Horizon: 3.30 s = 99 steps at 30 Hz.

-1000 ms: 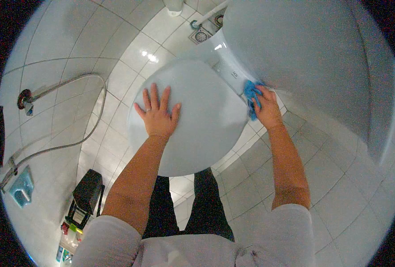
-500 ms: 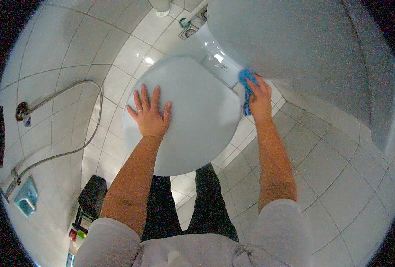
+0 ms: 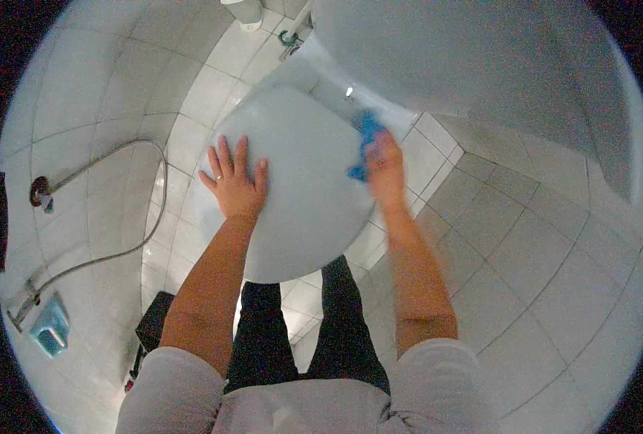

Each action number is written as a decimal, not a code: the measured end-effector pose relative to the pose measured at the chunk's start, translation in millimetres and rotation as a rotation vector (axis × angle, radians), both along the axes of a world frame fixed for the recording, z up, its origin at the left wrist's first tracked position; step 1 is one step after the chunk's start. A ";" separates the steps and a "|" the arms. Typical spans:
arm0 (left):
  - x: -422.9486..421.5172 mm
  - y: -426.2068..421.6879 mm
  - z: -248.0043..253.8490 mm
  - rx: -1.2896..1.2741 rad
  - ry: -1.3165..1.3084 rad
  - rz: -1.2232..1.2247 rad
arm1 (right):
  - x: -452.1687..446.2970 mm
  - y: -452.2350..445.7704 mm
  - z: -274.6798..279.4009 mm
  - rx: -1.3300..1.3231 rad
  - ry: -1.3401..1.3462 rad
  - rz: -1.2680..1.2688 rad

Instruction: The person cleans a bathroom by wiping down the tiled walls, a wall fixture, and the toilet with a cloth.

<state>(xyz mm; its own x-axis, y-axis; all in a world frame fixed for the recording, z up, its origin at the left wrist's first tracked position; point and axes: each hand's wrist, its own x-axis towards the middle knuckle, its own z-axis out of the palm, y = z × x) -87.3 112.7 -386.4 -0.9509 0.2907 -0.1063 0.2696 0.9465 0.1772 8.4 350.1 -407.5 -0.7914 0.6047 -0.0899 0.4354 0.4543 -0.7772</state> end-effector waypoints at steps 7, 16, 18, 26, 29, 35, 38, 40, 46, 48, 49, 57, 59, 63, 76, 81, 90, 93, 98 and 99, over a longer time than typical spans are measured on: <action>2.2 -3.3 -3.1 0.020 0.023 -0.023 | 118.6 -113.7 39.2 0.280 -0.411 0.972; -2.4 -0.7 1.2 0.000 -0.054 0.009 | 75.9 3.7 59.9 0.171 -0.702 0.282; -8.5 -4.7 10.4 0.125 -0.240 0.048 | 68.1 49.4 135.6 0.573 -0.235 0.386; 16.9 51.1 174.7 1.777 -1.036 0.146 | -21.1 -56.0 333.8 0.340 -0.066 0.783; 1.7 40.4 187.3 1.971 -1.408 0.385 | -39.6 -13.0 366.8 0.813 0.052 0.629; -33.9 62.6 196.0 2.194 -1.456 1.152 | -59.7 158.2 391.3 1.053 -0.104 0.697; -44.4 139.4 237.0 2.233 -1.167 0.613 | -64.2 183.8 378.7 1.087 -0.191 0.827; -49.8 197.2 246.1 1.937 -0.409 0.277 | -69.3 192.6 367.6 1.066 -0.183 0.903; -50.5 252.1 174.4 1.695 0.057 0.586 | -60.3 204.0 343.9 0.817 0.009 0.856; -56.7 259.5 123.7 1.795 -0.313 0.859 | -62.6 205.4 344.1 0.870 -0.001 0.851; -61.2 261.7 94.6 1.744 -0.421 0.948 | -63.4 205.5 344.1 0.873 0.001 0.861; -0.3 312.3 9.4 2.095 -1.404 1.663 | -61.7 204.6 343.9 0.835 0.004 0.815; 18.6 335.0 4.9 2.274 -1.480 1.664 | -59.6 204.2 346.5 0.844 -0.022 0.817; -64.8 260.9 82.0 2.105 -1.039 1.667 | -58.3 206.6 343.7 0.825 -0.028 0.816; 30.2 312.1 195.9 2.531 -1.641 1.396 | -61.6 188.4 352.3 0.919 0.037 0.759; 28.2 236.6 270.7 1.880 -1.845 0.903 | -59.1 181.4 359.8 1.054 -0.064 0.741; 21.9 166.6 350.2 1.749 -1.712 0.492 | -6.7 30.9 355.6 0.305 0.481 0.374; -24.8 157.4 372.3 1.437 -1.072 -0.011 | -67.4 30.7 373.0 0.265 0.627 0.207; -80.6 130.5 398.2 1.362 -0.264 0.302 | -207.0 30.1 366.6 0.686 0.043 0.391; -84.4 133.0 394.5 1.345 -0.285 0.279 | -215.2 20.6 358.9 0.723 0.026 0.433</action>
<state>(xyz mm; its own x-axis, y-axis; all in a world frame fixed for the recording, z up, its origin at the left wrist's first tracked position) -171.7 245.7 8.1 -0.9867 0.1304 -0.0972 -0.0946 0.0263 0.9952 -206.7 370.7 -48.6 -0.9631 0.1492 0.2241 0.0943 0.9666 -0.2381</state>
